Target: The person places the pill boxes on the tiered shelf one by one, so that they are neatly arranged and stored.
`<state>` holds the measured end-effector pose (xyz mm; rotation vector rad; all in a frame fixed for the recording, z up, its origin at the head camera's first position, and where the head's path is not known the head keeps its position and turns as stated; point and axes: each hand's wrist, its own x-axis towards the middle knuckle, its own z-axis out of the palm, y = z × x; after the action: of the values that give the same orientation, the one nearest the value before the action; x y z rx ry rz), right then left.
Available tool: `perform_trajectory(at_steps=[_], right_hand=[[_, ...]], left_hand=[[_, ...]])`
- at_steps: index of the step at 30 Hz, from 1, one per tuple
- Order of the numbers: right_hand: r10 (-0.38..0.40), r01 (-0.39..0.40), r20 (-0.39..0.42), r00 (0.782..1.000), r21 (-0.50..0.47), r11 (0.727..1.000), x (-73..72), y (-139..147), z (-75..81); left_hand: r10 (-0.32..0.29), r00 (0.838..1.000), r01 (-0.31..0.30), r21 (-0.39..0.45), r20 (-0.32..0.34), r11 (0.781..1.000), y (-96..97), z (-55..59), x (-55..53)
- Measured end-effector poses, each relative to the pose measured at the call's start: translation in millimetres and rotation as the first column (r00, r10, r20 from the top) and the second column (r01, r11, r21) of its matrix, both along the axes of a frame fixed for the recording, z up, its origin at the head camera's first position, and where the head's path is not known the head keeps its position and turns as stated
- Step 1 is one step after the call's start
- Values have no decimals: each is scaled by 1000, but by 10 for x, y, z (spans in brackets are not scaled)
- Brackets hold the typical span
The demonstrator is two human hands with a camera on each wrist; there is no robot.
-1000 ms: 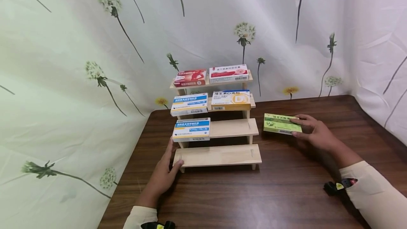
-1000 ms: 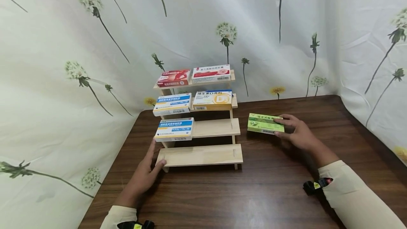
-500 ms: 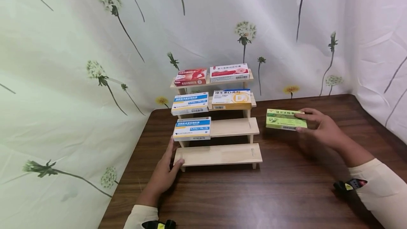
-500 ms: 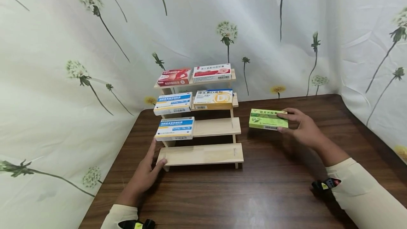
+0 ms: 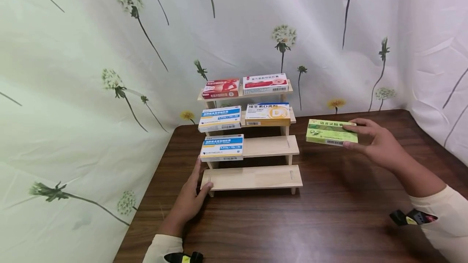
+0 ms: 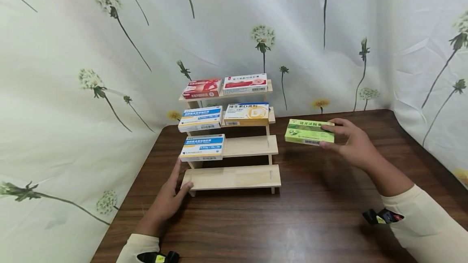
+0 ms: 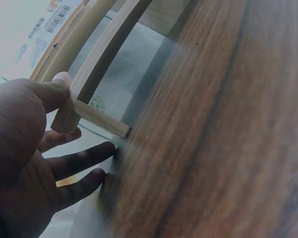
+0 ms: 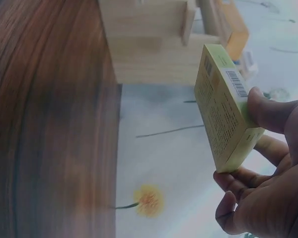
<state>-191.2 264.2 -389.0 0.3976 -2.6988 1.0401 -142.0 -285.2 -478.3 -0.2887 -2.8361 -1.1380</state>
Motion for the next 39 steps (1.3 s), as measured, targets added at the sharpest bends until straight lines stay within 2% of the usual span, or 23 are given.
perform_trajectory(at_steps=[7, 16, 31, 39], right_hand=[[12, -12, 12, 1000, -18, 1000, 150, -97, 111], [59, -60, -23, 998, -62, 996, 271, -204, 110], [165, -169, -55, 985, -63, 984, 253, -465, 72], [216, -220, -43, 975, -110, 969, 219, -673, 31]], left_hand=[[7, 1000, -7, -1, 12, 1000, 16, 10, -4], [2, 1000, -2, 8, 7, 1000, 22, 19, -25], [4, 1000, -4, 9, 11, 1000, 17, 28, -7], [11, 1000, -11, 1, 16, 1000, 15, 37, 11]])
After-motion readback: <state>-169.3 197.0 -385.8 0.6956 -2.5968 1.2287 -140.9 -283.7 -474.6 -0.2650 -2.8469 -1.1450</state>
